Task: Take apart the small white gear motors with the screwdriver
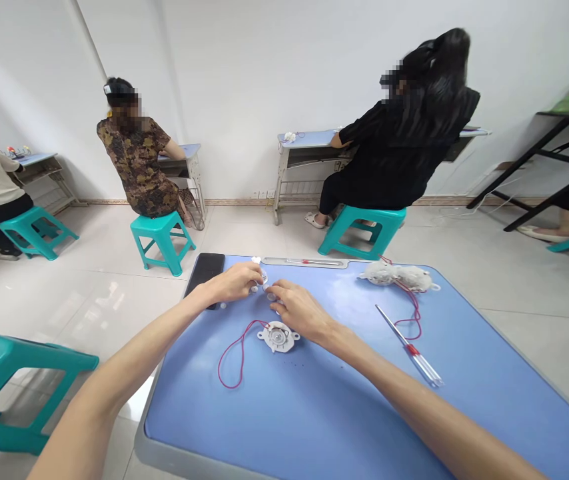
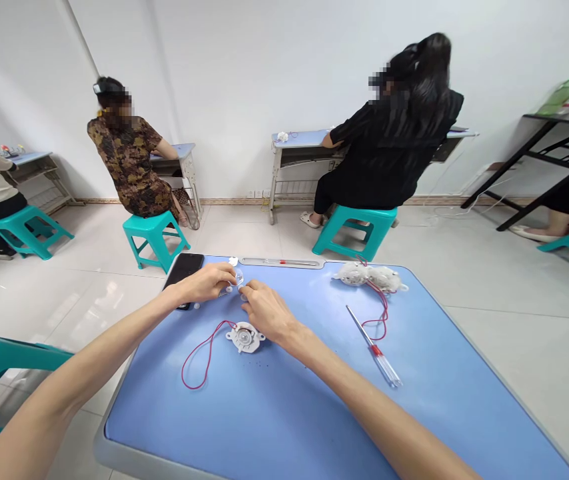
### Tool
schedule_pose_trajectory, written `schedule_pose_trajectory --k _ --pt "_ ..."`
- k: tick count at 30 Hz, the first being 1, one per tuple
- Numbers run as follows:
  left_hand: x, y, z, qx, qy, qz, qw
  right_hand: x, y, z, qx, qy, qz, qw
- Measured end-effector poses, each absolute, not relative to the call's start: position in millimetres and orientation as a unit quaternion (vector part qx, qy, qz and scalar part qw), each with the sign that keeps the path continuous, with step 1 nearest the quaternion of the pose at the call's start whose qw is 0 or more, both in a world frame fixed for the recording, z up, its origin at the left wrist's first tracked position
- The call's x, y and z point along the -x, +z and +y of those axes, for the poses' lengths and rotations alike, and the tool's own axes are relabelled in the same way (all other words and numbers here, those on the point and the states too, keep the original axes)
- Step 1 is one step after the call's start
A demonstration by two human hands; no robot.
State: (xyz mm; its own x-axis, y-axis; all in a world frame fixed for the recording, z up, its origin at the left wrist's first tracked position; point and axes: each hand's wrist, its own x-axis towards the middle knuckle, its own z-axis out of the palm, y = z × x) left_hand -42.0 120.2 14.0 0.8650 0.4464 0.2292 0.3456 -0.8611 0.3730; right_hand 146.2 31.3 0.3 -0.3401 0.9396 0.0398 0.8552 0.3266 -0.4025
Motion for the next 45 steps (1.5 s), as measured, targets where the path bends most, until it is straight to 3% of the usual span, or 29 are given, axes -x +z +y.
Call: schedule_pose_trajectory --k 11,45 --pt "48.1 13.2 115.5 -0.951 0.161 0.216 0.154 -168.9 -5.2 25.9 0.563 0.203 -0.749 0.286" --pt "23.4 7.8 116.6 -0.973 0.079 0.198 0.084 -160.1 -19.2 30.6 0.556 0.259 -0.726 0.31"
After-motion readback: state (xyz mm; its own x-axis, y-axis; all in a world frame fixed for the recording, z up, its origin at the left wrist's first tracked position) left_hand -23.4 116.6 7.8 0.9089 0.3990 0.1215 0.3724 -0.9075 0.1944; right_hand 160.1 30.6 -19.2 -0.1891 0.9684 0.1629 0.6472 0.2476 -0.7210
